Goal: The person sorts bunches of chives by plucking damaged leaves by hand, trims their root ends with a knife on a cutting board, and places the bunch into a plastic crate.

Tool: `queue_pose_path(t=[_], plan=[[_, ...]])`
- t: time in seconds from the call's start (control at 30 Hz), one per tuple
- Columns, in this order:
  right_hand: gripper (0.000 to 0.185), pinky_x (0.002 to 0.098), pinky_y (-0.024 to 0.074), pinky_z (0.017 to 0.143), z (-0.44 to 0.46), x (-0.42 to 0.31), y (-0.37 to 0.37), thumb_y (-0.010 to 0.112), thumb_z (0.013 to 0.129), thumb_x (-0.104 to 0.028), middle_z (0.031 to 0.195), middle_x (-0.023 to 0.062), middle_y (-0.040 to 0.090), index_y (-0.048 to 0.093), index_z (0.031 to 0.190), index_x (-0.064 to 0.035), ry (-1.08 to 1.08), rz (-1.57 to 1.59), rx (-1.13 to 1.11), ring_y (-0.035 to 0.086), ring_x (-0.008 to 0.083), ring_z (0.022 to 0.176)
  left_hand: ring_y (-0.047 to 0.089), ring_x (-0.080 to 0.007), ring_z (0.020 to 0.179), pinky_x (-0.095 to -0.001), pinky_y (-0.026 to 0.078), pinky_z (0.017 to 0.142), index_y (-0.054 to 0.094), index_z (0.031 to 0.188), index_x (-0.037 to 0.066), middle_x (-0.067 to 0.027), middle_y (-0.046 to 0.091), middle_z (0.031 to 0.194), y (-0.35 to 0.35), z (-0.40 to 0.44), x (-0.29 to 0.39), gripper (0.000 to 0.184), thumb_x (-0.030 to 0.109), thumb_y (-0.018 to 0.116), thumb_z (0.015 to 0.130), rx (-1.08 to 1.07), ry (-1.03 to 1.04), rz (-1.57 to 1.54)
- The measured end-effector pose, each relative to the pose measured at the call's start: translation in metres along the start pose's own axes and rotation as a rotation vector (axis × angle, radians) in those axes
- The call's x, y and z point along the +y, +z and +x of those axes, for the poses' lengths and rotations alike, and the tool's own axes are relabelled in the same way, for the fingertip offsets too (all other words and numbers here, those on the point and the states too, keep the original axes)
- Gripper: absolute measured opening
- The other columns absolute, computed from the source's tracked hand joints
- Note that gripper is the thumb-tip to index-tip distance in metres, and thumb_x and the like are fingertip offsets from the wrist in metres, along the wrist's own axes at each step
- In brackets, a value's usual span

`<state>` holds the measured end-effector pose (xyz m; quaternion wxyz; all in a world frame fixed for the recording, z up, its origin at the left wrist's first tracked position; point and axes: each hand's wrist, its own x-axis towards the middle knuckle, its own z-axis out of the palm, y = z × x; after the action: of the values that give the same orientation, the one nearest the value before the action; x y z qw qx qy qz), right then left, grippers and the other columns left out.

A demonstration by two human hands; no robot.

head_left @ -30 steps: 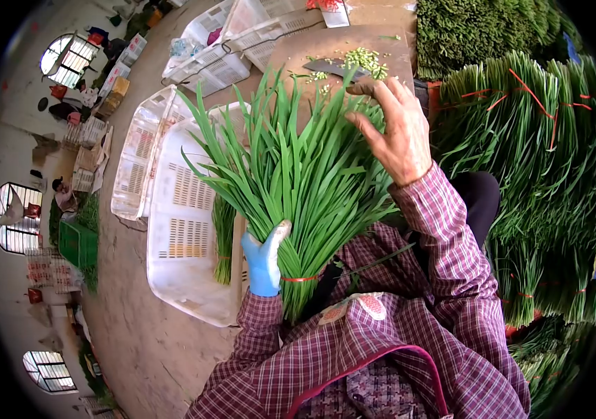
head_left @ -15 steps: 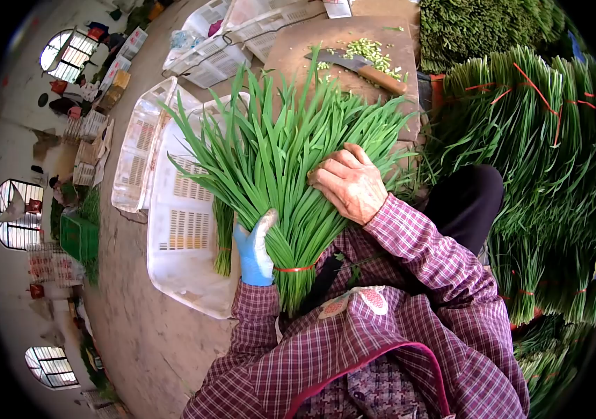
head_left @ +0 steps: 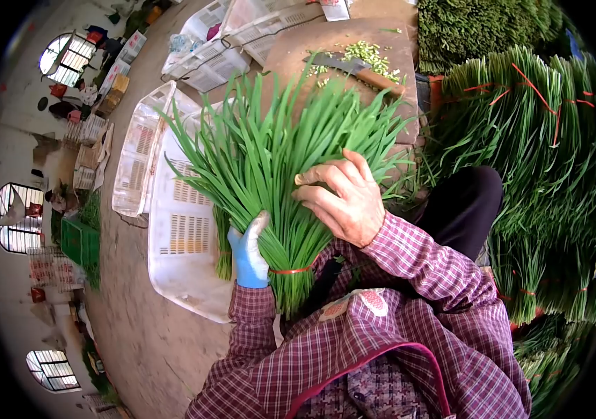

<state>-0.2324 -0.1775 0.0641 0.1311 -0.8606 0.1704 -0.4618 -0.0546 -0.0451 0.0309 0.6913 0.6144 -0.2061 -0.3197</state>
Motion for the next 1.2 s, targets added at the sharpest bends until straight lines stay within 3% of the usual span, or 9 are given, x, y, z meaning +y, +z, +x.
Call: queue_pose_path(t=[0.17, 0.3, 0.4, 0.43, 0.53, 0.7, 0.8, 0.93, 1.2], plan=[[0.021, 0.0376, 0.0512, 0.068, -0.028, -0.009, -0.021, 0.065, 0.086, -0.025, 0.083, 0.01, 0.063, 0.063, 0.095, -0.007, 0.332, 0.185, -0.233, 0.063, 0.0286, 0.078, 0.055, -0.0259, 0.118, -0.0376, 0.039, 0.105, 0.051, 0.126, -0.007, -0.0192, 0.055, 0.129, -0.037, 0.036, 0.0, 0.046, 0.027, 0.043, 0.097, -0.029, 0.1, 0.258], [0.095, 0.0436, 0.0446, 0.097, -0.066, -0.002, 0.012, 0.07, 0.077, -0.055, 0.12, 0.0336, 0.054, 0.034, 0.133, 0.0129, 0.556, 0.431, -0.441, 0.055, 0.042, 0.112, 0.054, -0.0233, 0.117, -0.0352, 0.041, 0.102, 0.05, 0.127, -0.006, -0.0184, 0.056, 0.127, 0.004, 0.045, 0.057, 0.043, 0.021, 0.054, 0.093, -0.109, 0.246, 0.142], [0.112, 0.0407, 0.0337, 0.109, -0.048, 0.002, 0.049, 0.073, 0.073, -0.059, 0.138, 0.0327, 0.039, 0.019, 0.14, 0.0128, 0.623, 0.782, -0.303, 0.041, 0.0364, 0.129, 0.054, -0.0213, 0.117, -0.0334, 0.043, 0.1, 0.05, 0.127, -0.006, -0.0178, 0.056, 0.125, 0.062, 0.043, 0.092, 0.045, 0.016, 0.062, 0.09, -0.311, 0.28, 0.168], [0.107, 0.0387, 0.0282, 0.112, -0.03, -0.002, 0.046, 0.073, 0.079, -0.049, 0.144, 0.0223, 0.035, 0.009, 0.146, 0.0055, 0.703, 0.914, -0.266, 0.036, 0.027, 0.133, 0.054, -0.0218, 0.115, -0.0327, 0.043, 0.098, 0.047, 0.129, -0.005, -0.0176, 0.056, 0.125, 0.081, 0.04, 0.102, 0.05, 0.014, 0.066, 0.086, -0.386, 0.271, 0.216], [0.105, 0.0371, 0.0295, 0.111, -0.026, 0.019, 0.049, 0.073, 0.076, -0.054, 0.14, 0.0244, 0.039, 0.02, 0.143, 0.007, 0.925, 1.263, -0.134, 0.037, 0.0279, 0.132, 0.052, -0.0288, 0.117, -0.0361, 0.046, 0.095, 0.04, 0.136, -0.001, -0.0209, 0.049, 0.13, 0.11, 0.036, 0.13, 0.078, 0.029, 0.079, 0.076, -0.537, 0.234, 0.348], [0.083, 0.0395, 0.0504, 0.094, -0.054, 0.058, 0.03, 0.062, 0.081, -0.063, 0.122, 0.0162, 0.061, 0.046, 0.132, -0.0003, 1.126, 1.766, -0.086, 0.063, 0.0258, 0.105, 0.065, -0.0225, 0.1, -0.0359, 0.054, 0.086, 0.047, 0.129, -0.003, -0.0189, 0.064, 0.111, 0.061, 0.06, 0.159, 0.083, 0.062, 0.063, 0.079, -0.596, 0.313, 0.432], [0.083, 0.0395, 0.0505, 0.094, -0.063, 0.071, 0.027, 0.063, 0.08, -0.062, 0.122, 0.0161, 0.061, 0.045, 0.133, -0.0005, 1.084, 1.812, -0.109, 0.063, 0.0257, 0.107, 0.069, -0.0223, 0.087, -0.0319, 0.056, 0.077, 0.063, 0.105, -0.003, -0.0162, 0.07, 0.094, 0.015, 0.076, 0.113, 0.076, 0.069, 0.057, 0.08, -0.831, 0.019, 0.445], [0.081, 0.0392, 0.0539, 0.088, -0.055, 0.063, 0.038, 0.066, 0.078, -0.061, 0.117, 0.0157, 0.063, 0.048, 0.129, -0.0005, 1.02, 1.826, -0.169, 0.066, 0.0247, 0.099, 0.059, -0.0236, 0.11, -0.0335, 0.051, 0.092, 0.042, 0.133, -0.009, -0.0152, 0.058, 0.124, -0.017, 0.078, 0.016, 0.1, 0.07, 0.062, 0.075, -0.964, -0.386, 0.162], [0.096, 0.0397, 0.0463, 0.098, -0.009, 0.043, 0.044, 0.044, 0.081, -0.077, 0.135, 0.0174, 0.049, 0.033, 0.143, -0.0045, 0.832, 1.685, -0.397, 0.054, 0.0252, 0.117, 0.052, -0.0268, 0.119, -0.0404, 0.046, 0.099, 0.038, 0.138, 0.001, -0.0136, 0.049, 0.135, 0.06, 0.038, 0.014, 0.089, 0.065, 0.06, 0.08, -0.605, -0.079, -0.39]])
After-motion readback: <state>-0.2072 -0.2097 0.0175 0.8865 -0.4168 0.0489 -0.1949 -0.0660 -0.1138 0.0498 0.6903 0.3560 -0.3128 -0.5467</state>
